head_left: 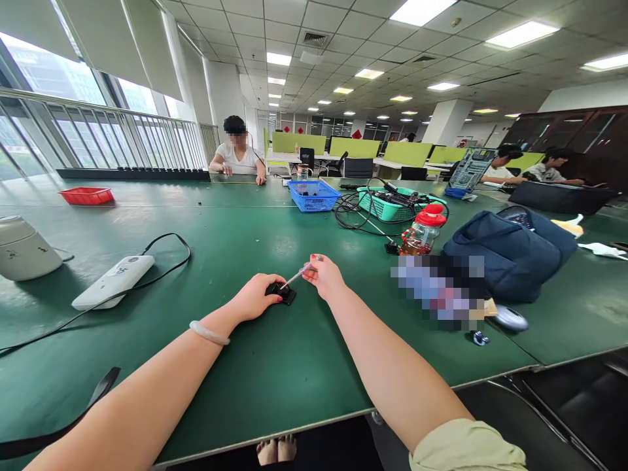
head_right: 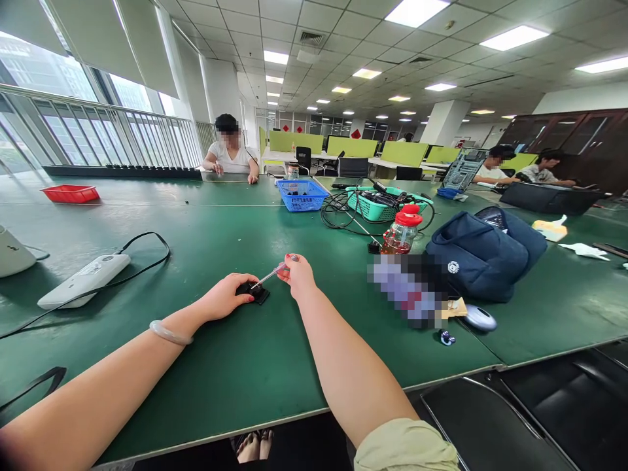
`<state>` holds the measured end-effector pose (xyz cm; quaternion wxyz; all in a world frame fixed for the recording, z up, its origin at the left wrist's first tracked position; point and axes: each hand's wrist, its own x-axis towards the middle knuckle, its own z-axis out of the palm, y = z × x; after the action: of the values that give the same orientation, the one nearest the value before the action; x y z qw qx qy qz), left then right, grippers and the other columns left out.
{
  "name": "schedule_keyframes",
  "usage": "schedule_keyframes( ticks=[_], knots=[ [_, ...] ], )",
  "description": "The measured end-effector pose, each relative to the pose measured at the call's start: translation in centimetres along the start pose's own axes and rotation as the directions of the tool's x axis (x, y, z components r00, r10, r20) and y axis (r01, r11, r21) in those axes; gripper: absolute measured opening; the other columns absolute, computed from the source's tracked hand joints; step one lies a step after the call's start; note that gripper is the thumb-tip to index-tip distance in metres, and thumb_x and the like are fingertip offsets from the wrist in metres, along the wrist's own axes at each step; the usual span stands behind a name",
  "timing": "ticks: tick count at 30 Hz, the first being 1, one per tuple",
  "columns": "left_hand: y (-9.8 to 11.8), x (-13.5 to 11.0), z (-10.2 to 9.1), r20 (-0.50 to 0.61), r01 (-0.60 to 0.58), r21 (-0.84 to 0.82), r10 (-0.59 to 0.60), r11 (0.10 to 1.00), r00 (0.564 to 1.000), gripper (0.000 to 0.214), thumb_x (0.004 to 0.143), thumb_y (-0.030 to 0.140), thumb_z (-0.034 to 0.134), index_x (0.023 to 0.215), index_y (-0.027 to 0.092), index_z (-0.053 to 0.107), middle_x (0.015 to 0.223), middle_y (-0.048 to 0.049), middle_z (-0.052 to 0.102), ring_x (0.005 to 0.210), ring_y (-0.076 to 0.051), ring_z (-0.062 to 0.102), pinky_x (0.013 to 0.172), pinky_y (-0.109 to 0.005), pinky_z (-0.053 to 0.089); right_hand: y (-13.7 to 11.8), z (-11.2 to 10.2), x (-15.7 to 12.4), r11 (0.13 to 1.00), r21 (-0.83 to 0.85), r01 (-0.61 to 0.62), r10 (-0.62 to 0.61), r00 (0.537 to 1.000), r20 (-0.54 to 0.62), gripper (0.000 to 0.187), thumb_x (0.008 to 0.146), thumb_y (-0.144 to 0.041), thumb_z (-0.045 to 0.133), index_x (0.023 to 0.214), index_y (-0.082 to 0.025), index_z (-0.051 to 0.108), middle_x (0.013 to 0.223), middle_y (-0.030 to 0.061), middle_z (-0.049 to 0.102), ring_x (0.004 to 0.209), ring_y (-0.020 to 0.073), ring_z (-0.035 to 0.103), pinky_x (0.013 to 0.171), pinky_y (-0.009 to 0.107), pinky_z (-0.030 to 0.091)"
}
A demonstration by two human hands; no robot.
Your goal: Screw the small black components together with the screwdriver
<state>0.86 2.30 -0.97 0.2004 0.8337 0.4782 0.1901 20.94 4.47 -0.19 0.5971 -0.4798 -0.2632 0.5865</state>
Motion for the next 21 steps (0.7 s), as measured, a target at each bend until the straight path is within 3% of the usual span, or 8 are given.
schedule_keyframes(
  ticks=[3, 6, 12, 21],
  knots=[
    [0.0, 0.0, 0.0, -0.004, 0.007, 0.001, -0.007, 1.0, 1.0, 0.036, 0.078, 0.032, 0.063, 0.113, 0.024, 0.07, 0.111, -0.0069, 0.071, 0.11, -0.03, 0.061, 0.099, -0.044, 0.049, -0.2, 0.5, -0.6, 0.992, -0.001, 0.129, -0.129, 0.991, 0.029, 0.009, 0.085, -0.02, 0.062, 0.09, -0.023, 0.055, 0.066, -0.0046, 0.065, 0.055, 0.0106, 0.063, 0.061, 0.024, 0.054],
    [0.2, -0.1, -0.1, -0.008, 0.009, 0.004, -0.009, 1.0, 1.0, 0.036, 0.078, 0.031, 0.063, 0.112, 0.024, 0.07, 0.11, -0.0068, 0.072, 0.11, -0.03, 0.061, 0.099, -0.045, 0.05, -0.6, 0.7, -1.0, 0.942, -0.016, 0.336, -0.333, 0.938, 0.099, 0.014, 0.082, -0.023, 0.063, 0.093, -0.023, 0.054, 0.066, -0.0056, 0.063, 0.058, 0.0118, 0.063, 0.063, 0.026, 0.055],
    [0.5, -0.2, -0.1, -0.031, 0.011, 0.014, -0.01, 1.0, 0.999, 0.035, 0.078, 0.032, 0.065, 0.112, 0.024, 0.07, 0.109, -0.0073, 0.072, 0.108, -0.03, 0.062, 0.098, -0.045, 0.051, -0.8, 1.1, -2.3, 0.773, -0.105, 0.626, -0.584, 0.765, 0.271, 0.021, 0.084, -0.035, 0.062, 0.101, -0.025, 0.055, 0.072, -0.0045, 0.061, 0.066, 0.0141, 0.063, 0.071, 0.032, 0.056],
    [0.5, -0.3, 0.0, -0.052, -0.014, 0.025, 0.015, 1.0, 0.999, 0.035, 0.079, 0.036, 0.066, 0.11, 0.022, 0.07, 0.109, -0.0078, 0.073, 0.106, -0.03, 0.063, 0.097, -0.044, 0.051, -0.6, 1.7, -5.1, 0.423, -0.265, 0.867, -0.69, 0.497, 0.525, 0.019, 0.092, -0.024, 0.05, 0.108, -0.028, 0.059, 0.085, 0.0002, 0.065, 0.076, 0.0168, 0.065, 0.081, 0.034, 0.053]
  ],
)
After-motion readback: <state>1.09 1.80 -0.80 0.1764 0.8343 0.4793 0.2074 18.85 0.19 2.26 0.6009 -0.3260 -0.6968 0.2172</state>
